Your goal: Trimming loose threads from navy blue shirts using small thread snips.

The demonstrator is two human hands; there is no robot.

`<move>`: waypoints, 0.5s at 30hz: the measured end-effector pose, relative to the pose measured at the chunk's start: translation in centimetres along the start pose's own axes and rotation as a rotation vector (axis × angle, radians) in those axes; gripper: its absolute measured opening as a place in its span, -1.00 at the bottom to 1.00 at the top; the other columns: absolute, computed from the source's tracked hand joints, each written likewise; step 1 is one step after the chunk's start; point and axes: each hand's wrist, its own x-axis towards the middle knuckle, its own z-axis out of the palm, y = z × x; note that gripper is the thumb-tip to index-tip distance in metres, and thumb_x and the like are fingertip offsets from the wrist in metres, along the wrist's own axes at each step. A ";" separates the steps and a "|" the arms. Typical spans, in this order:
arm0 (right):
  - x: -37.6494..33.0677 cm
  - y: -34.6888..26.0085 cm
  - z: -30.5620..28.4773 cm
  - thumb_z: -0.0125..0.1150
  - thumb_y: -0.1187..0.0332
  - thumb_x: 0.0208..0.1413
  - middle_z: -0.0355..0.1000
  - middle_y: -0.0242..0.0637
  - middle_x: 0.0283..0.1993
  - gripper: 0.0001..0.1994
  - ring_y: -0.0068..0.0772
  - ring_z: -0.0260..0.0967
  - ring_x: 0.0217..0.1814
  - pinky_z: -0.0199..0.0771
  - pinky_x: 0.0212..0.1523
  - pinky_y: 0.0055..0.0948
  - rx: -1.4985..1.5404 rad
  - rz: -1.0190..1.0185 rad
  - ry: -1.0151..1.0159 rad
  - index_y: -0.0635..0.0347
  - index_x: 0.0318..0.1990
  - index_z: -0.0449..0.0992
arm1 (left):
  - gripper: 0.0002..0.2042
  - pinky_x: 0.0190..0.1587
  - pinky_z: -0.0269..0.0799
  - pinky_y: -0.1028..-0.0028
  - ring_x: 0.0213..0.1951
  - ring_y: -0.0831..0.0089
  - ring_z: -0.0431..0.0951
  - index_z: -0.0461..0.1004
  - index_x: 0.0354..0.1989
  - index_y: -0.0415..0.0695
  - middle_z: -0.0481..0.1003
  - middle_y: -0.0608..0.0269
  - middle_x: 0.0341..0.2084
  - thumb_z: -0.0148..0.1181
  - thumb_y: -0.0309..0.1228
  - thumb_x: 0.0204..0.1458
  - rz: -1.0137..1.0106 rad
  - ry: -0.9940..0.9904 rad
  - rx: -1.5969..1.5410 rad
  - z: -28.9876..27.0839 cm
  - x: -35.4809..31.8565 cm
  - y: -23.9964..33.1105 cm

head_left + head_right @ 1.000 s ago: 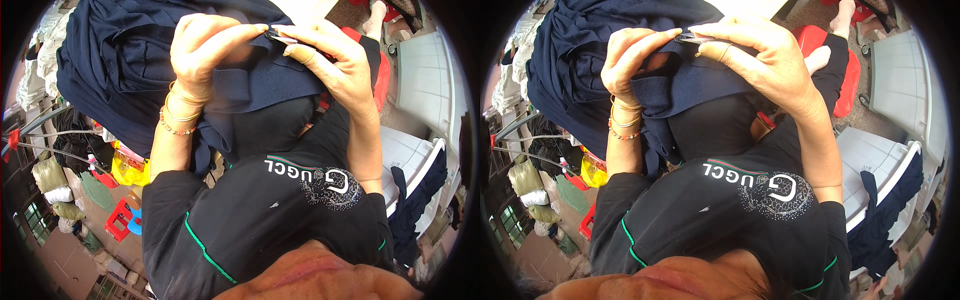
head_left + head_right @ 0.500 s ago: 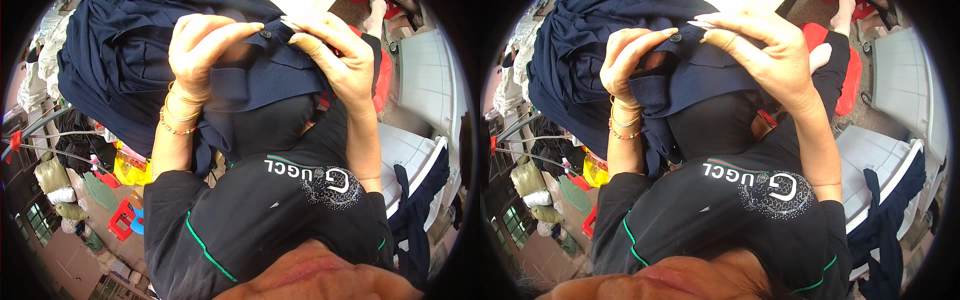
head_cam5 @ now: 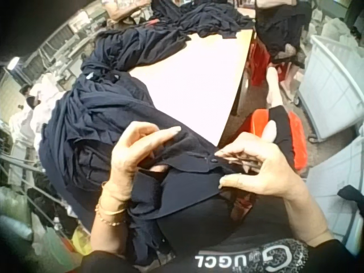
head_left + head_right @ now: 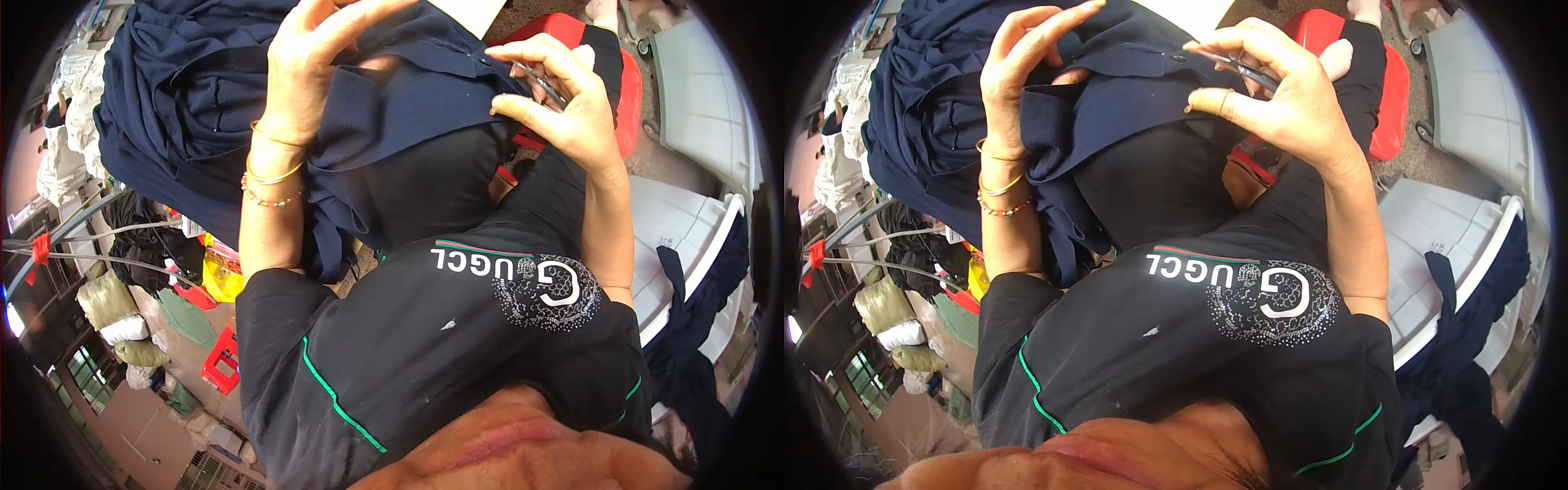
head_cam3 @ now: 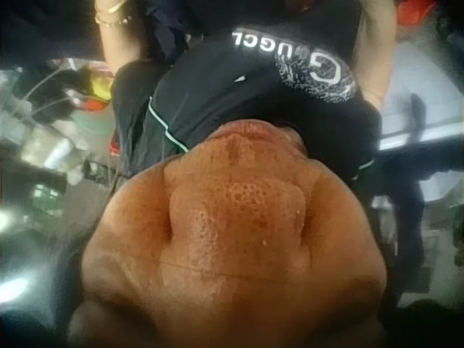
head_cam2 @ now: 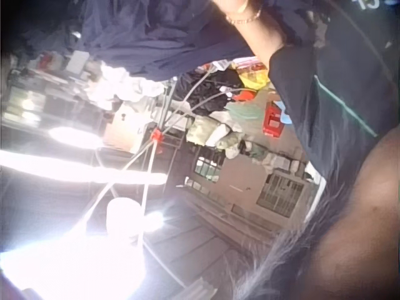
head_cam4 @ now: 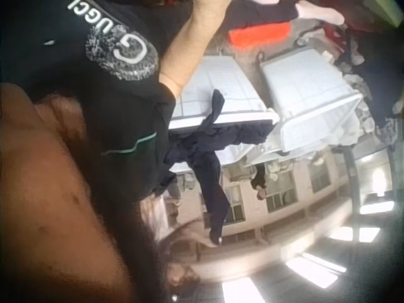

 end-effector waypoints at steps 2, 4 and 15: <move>0.3 1.2 0.0 0.44 0.51 -0.02 0.47 -0.41 -0.20 -0.75 -0.59 0.44 -0.15 0.40 -0.15 -0.58 -0.059 -0.107 -0.049 0.32 -0.16 0.56 | -0.68 -0.36 0.38 0.58 -0.43 0.47 0.49 0.66 -0.16 -0.13 0.48 0.23 -0.35 0.41 -0.49 -0.19 0.671 0.175 -0.657 2.6 1.5 -4.9; 0.1 1.1 -1.1 0.40 0.54 0.01 0.48 -0.39 -0.25 -0.83 -0.61 0.46 -0.17 0.40 -0.14 -0.62 -0.110 -0.068 -0.013 0.34 -0.24 0.56 | -0.76 -0.21 0.38 0.63 -0.36 0.45 0.52 0.67 -0.20 -0.10 0.54 0.22 -0.32 0.36 -0.51 -0.11 0.601 0.079 -0.309 1.8 3.5 -2.5; 2.0 2.3 -2.1 0.30 0.53 0.14 0.51 -0.44 -0.19 -0.81 -0.65 0.44 -0.17 0.42 -0.05 -0.63 0.068 0.010 0.104 0.31 -0.09 0.55 | -0.71 0.15 0.34 0.59 -0.03 0.62 0.52 0.54 0.08 -0.26 0.58 0.31 -0.06 0.16 -0.39 0.24 -0.335 -0.679 -0.864 1.9 4.3 -1.9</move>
